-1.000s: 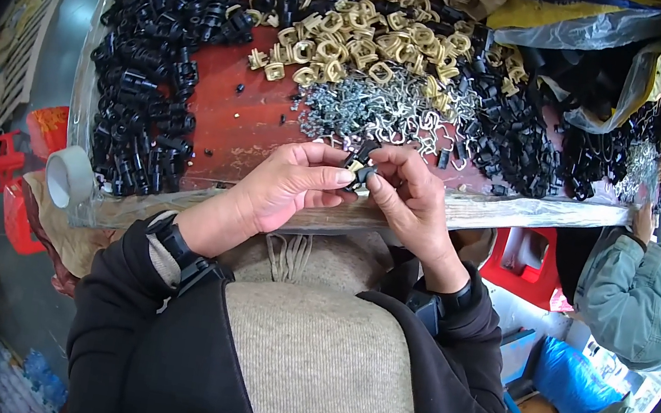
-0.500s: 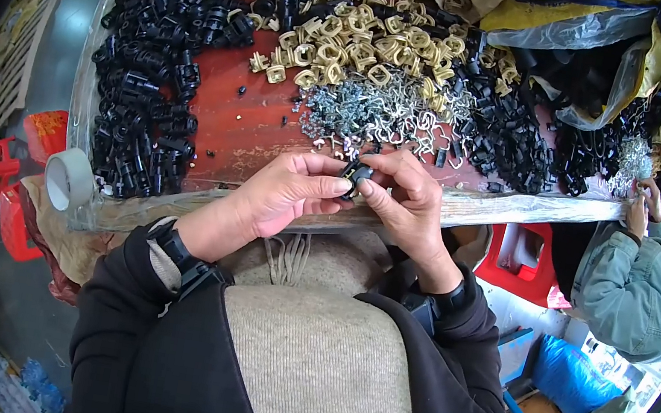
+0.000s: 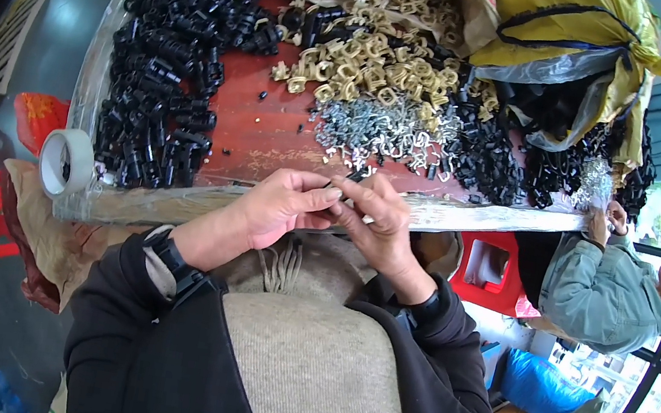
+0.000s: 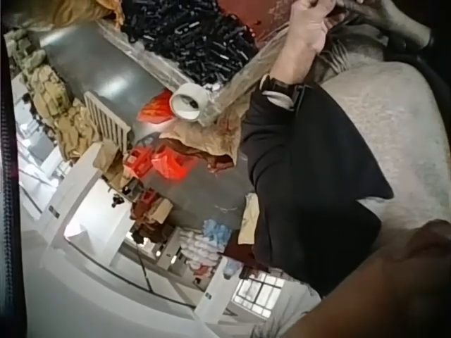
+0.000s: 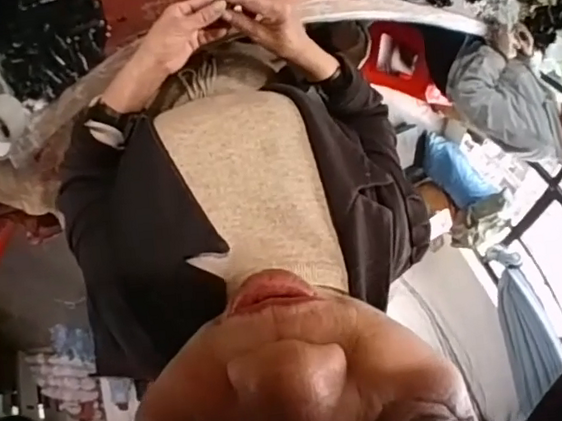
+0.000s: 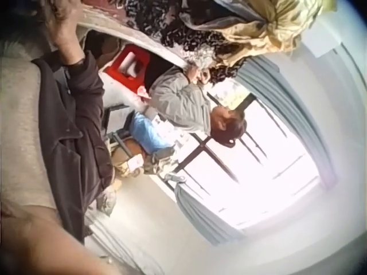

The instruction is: The person assembles components by hand, inserting a small metal clip and a beige plastic insert into a black plastic housing. They then fit a larger black plastic sleeve over the assembly and place the completed unit onto the work table.

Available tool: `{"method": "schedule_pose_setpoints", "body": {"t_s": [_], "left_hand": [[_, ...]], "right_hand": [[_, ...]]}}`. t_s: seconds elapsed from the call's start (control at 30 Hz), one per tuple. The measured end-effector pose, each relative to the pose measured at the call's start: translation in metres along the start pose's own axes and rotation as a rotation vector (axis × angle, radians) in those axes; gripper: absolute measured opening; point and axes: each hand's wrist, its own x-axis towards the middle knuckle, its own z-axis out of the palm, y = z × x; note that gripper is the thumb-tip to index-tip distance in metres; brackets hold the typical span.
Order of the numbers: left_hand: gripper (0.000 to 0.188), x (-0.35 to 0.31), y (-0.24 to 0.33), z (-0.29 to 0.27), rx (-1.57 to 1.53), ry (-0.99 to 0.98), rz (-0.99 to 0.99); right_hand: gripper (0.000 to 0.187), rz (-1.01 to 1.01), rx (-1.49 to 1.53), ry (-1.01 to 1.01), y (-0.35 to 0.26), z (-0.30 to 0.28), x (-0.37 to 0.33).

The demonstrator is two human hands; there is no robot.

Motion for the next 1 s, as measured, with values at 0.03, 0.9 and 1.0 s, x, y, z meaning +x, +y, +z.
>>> {"method": "schedule_pose_setpoints", "body": {"t_s": [0.03, 0.9, 1.0], "left_hand": [[0.02, 0.0, 0.0, 0.0, 0.005, -0.003, 0.005], [0.026, 0.036, 0.018, 0.011, 0.12, 0.122, 0.001], [0.025, 0.029, 0.014, 0.005, 0.114, 0.131, -0.003]], "right_hand": [[0.031, -0.017, 0.01, 0.006, 0.0, 0.002, 0.0], [0.037, 0.341, -0.582, 0.537, 0.188, -0.175, 0.091], [0.041, 0.526, -0.352, 0.39, 0.156, -0.164, 0.074]]}}
